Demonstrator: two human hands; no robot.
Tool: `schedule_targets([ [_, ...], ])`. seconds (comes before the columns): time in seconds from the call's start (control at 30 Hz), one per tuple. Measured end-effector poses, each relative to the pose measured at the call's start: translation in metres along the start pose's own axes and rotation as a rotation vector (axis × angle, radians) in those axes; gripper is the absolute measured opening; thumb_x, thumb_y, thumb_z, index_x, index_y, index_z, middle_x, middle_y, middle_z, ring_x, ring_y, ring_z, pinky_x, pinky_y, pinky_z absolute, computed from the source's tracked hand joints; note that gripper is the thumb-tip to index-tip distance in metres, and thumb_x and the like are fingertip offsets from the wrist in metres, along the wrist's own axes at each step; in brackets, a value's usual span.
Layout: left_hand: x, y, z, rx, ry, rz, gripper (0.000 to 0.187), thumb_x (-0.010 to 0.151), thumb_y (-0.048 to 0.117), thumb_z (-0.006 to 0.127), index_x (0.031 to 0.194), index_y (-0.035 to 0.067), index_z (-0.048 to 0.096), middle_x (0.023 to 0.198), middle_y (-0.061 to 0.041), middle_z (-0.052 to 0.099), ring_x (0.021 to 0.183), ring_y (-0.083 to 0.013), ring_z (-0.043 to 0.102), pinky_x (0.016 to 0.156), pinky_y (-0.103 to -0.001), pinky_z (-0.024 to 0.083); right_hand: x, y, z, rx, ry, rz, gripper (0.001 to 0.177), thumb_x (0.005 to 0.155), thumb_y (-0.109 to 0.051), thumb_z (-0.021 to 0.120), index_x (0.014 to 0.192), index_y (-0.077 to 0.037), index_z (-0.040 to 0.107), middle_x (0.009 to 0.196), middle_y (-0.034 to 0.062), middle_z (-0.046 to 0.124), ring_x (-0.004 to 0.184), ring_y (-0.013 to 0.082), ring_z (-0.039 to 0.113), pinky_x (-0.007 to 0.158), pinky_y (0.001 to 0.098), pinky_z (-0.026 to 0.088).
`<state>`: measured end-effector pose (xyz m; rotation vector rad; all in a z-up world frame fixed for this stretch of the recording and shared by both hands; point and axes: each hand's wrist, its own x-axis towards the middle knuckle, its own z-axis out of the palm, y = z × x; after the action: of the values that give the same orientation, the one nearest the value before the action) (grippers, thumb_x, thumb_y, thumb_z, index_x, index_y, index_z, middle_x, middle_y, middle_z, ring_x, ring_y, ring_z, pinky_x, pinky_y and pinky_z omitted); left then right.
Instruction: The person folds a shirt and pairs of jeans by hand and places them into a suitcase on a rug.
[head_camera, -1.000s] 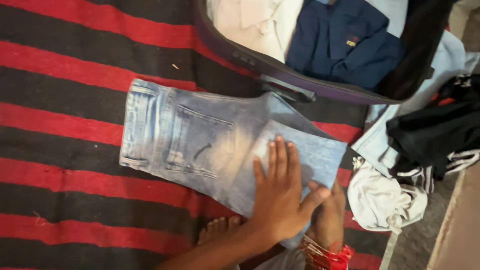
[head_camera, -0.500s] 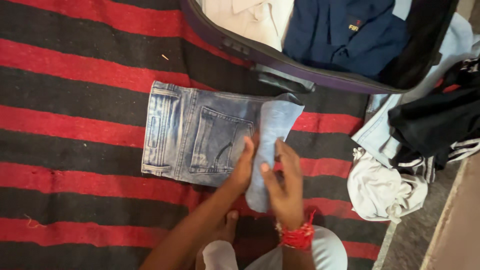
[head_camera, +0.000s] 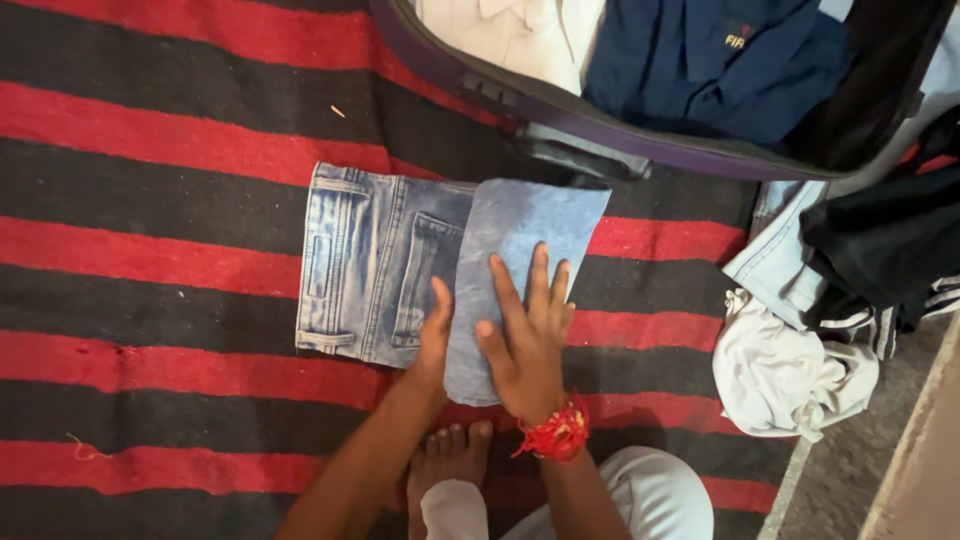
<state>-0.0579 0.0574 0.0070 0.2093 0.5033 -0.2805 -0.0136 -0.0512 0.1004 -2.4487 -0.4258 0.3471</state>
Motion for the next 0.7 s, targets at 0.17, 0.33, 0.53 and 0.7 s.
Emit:
schedule_targets([
  [0.17, 0.006, -0.017, 0.018, -0.149, -0.046, -0.103, 0.09, 0.099, 0.073, 0.029, 0.159, 0.006, 0.034, 0.154, -0.018, 0.045, 0.136, -0.0314, 0.048, 0.113, -0.046, 0.04, -0.012, 0.013, -0.014, 0.02, 0.043, -0.022, 0.067, 0.109, -0.059, 0.025, 0.162, -0.02, 0.039, 0.175, 0.0203, 0.018, 0.162, 0.0517, 0.011, 0.126, 0.0675, 0.011],
  [0.33, 0.027, -0.076, 0.058, 0.812, -0.136, 0.254, 0.096, 0.103, 0.074, 0.027, 0.163, 0.001, 0.017, 0.17, -0.027, 0.018, 0.158, -0.042, 0.018, 0.128, -0.05, 0.018, -0.014, 0.091, -0.016, 1.183, 0.073, 0.061, 0.092, 0.108, -0.076, 0.024, 0.168, -0.007, 0.026, 0.176, 0.0234, 0.016, 0.162, 0.0469, 0.01, 0.131, 0.0599, 0.003],
  [0.53, 0.033, -0.097, 0.11, 1.335, -0.223, -0.044, 0.089, 0.096, 0.069, 0.024, 0.163, 0.012, 0.021, 0.171, -0.028, 0.001, 0.156, -0.0494, -0.002, 0.118, -0.061, 0.004, -0.014, 0.072, 0.018, 1.69, 1.02, 0.518, 0.088, 0.091, -0.072, 0.025, 0.162, -0.019, 0.024, 0.167, 0.0233, 0.019, 0.154, 0.0441, 0.015, 0.117, 0.0589, 0.009],
  [0.7, 0.023, -0.103, 0.103, 1.504, 0.022, 0.241, 0.081, 0.103, 0.066, 0.031, 0.161, 0.01, 0.029, 0.171, -0.032, 0.014, 0.159, -0.0497, 0.016, 0.127, -0.058, 0.019, -0.043, 0.13, 0.016, 1.836, 0.486, 0.352, 0.086, 0.102, -0.069, 0.03, 0.166, -0.013, 0.02, 0.171, 0.0253, 0.021, 0.158, 0.0383, 0.016, 0.126, 0.0432, 0.013],
])
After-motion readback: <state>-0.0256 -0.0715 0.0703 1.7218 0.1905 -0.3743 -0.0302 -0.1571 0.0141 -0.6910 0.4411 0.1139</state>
